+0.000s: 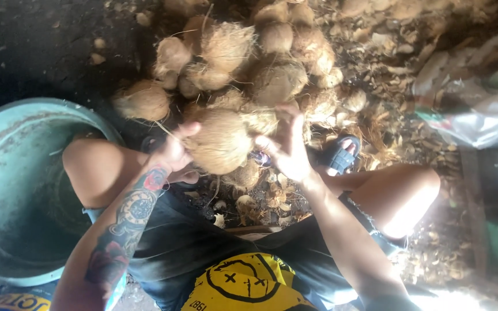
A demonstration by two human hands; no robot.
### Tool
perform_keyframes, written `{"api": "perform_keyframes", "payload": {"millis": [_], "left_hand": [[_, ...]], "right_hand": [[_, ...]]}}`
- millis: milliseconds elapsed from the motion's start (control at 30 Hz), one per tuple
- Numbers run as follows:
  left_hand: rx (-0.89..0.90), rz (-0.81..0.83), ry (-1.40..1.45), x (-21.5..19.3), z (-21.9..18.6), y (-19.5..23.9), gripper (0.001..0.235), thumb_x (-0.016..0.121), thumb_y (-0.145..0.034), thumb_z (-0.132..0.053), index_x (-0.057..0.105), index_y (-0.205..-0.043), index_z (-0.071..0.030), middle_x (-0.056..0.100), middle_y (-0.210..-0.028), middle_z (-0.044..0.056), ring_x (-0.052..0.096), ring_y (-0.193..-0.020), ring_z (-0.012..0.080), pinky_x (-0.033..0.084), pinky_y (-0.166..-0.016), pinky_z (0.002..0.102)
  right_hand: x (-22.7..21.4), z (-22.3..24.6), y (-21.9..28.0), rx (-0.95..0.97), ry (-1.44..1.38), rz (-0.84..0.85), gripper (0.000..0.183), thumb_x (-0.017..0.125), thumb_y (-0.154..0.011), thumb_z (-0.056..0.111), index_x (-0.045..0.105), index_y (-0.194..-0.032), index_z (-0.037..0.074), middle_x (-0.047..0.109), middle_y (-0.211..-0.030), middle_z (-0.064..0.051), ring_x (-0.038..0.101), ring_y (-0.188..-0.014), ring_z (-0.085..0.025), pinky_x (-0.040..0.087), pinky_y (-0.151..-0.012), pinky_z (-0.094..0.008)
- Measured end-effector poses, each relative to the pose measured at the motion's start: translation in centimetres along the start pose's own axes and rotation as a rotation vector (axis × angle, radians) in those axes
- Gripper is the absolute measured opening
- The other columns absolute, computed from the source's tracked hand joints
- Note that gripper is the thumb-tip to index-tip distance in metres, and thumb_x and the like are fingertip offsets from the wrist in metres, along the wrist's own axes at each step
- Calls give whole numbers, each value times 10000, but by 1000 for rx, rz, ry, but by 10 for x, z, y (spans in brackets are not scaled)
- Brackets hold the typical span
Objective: The person sits on the ground and uses a machete to peel the husk off a coconut. They rotate the coconut to remove the fibrous outer layer and then place the peeled coconut into a nearby basin.
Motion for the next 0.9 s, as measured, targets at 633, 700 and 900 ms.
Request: {"api": "perform_keyframes", "payload": {"millis": [633, 700, 900], "left_hand": [[-97, -61, 390, 41, 12, 11, 704, 807, -837, -397, 598, -1386, -8, 605, -1449, 190, 640, -1279, 333, 548, -1115, 505], [-149, -133, 443, 45, 5, 7, 762, 842, -794, -435, 607, -1375, -2, 600, -1467, 190, 652, -1259, 352, 561, -1102, 525], [-69, -272, -37, 50, 6, -5, 979, 640, -663, -533, 428, -1522, -115, 533, -1510, 181, 552, -1369, 301, 464, -1171, 575]], "right_hand": [[12, 1, 0, -243, 236, 165, 500, 801, -926, 207, 584, -1346, 42, 646, -1210, -148, 663, -1114, -290, 529, -1061, -519], [16, 3, -9, -268, 253, 112, 489, 800, -930, 184, 577, -1340, 36, 653, -1204, -144, 667, -1126, -295, 519, -1072, -522], [7, -21, -20, -225, 168, -128, 349, 777, -986, 163, 530, -1211, 59, 702, -1105, -149, 660, -1099, -276, 448, -1113, -499]]}}
Point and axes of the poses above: each hand's wrist, its own y-axis away from the middle knuckle, its own x-axis out of the palm, z = x × y, the point moved 7 cm from there along -y, towards the middle knuckle
